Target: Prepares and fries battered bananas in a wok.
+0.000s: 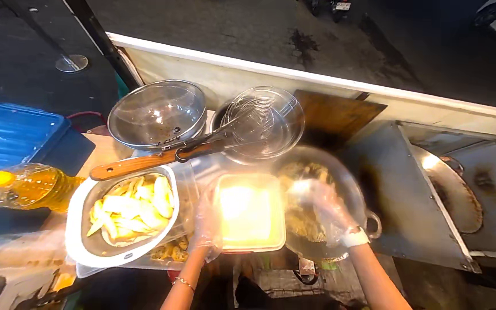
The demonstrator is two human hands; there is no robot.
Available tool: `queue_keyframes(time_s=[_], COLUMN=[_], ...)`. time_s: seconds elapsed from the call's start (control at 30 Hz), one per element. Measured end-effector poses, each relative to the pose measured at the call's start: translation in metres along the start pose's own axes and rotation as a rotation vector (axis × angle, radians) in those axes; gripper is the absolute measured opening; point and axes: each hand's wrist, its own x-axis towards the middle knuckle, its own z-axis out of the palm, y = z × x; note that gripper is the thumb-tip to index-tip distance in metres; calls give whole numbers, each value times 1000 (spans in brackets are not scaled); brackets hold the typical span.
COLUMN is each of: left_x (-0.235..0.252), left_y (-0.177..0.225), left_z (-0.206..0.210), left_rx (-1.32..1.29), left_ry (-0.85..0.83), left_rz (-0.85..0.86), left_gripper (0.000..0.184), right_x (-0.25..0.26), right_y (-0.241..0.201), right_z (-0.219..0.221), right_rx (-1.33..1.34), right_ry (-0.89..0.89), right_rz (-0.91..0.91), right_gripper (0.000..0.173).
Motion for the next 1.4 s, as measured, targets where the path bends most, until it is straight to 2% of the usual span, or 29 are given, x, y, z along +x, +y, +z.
queue_keyframes(time_s=[0.13,0.2,0.3,0.37,0.5,0.6,0.7,0.83,0.97,1.03,1.1,1.17,1.27,1.3,1.4], left_x=[-4,-4,-3,-3,-4,-1,1,3,3,4,2,-6,-29,-40,-75], left_y=[9,8,6,6,6,5,0,-5,1,1,-3,5,36,48,90], left_z=[-2,-2,-3,-4,-5,-4,-3,0,-1,-2,-4,-13,-37,-47,-72], left_rx=[18,6,34,28,15,22,-4,-30,-10,-10,-20,34,143,164,310], left_ry=[14,11,8,6,-2,-10,-15,-17,-26,-27,19,109,220,187,-149], left_rz=[-44,-34,-35,-30,-18,-51,-32,-12,-8,8,44,48,125,169,284], left_gripper=[51,51,52,52,52,51,53,55,51,51,55,60,60,60,70], right_x=[50,67,86,90,85,77,39,-27,-41,-30,-22,-21,-24,-24,-24], right_y=[109,150,178,179,158,136,69,-30,-84,-90,-80,-73,-79,-79,-77], right_z=[12,28,49,56,48,34,17,23,73,98,112,117,115,115,114], right_rx=[-99,-205,-469,-520,-471,-387,-164,-103,-353,-341,-31,343,597,629,535], right_ry=[83,46,-144,-161,61,252,323,79,-353,-534,-652,-732,-844,-836,-743], right_rz=[169,265,312,340,401,268,118,-81,-65,-31,21,104,234,270,220], right_gripper=[37,42,44,42,40,40,34,32,41,49,59,60,66,67,59])
